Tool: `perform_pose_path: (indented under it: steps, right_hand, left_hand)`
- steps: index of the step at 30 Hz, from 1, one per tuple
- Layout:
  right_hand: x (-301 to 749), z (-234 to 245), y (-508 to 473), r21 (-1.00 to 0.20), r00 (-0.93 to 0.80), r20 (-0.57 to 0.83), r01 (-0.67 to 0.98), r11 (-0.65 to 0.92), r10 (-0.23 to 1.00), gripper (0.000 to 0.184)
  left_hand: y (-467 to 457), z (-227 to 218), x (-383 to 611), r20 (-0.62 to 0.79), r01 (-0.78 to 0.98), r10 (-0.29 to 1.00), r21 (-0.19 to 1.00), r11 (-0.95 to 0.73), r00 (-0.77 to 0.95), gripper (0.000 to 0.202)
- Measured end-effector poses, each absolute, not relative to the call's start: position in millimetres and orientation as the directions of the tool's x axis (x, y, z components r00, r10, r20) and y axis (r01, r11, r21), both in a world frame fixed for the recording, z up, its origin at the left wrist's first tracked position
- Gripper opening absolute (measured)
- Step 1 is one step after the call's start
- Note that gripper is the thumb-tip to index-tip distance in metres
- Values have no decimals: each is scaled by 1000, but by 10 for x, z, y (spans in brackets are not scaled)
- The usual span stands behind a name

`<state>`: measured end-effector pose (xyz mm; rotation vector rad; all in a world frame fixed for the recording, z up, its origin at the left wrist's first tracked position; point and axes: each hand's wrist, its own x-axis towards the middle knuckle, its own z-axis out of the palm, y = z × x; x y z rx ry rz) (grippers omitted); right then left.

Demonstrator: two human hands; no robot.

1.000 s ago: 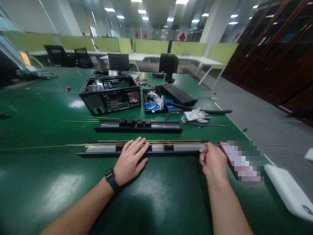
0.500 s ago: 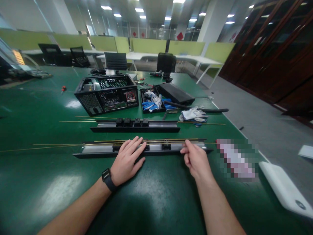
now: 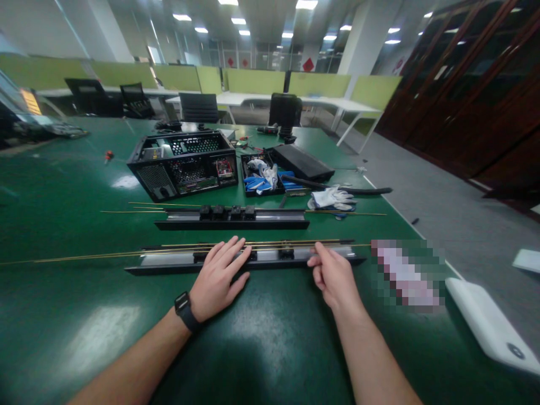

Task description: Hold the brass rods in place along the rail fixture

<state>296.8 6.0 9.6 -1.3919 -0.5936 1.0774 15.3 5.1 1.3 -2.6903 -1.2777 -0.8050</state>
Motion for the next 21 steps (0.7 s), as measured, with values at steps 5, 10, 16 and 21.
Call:
perform_pose_path:
  steps: [5, 10, 16, 21]
  right_hand:
    - [3119, 96, 117, -948, 591, -249, -310, -69, 767, 29]
    - [2958, 126, 53, -946, 376, -242, -298, -131, 895, 39]
    - [2969, 108, 66, -954, 495, -247, -276, -119, 833, 35]
    - [3045, 136, 76, -947, 538, -227, -317, -54, 812, 30]
  left_hand:
    - [46, 11, 148, 481, 739, 706, 162, -654, 520, 54]
    - [41, 23, 157, 484, 740, 705, 160, -653, 518, 55]
    - [48, 11, 152, 481, 743, 709, 162, -649, 515, 55]
    - [41, 28, 160, 484, 738, 707, 168, -653, 516, 55]
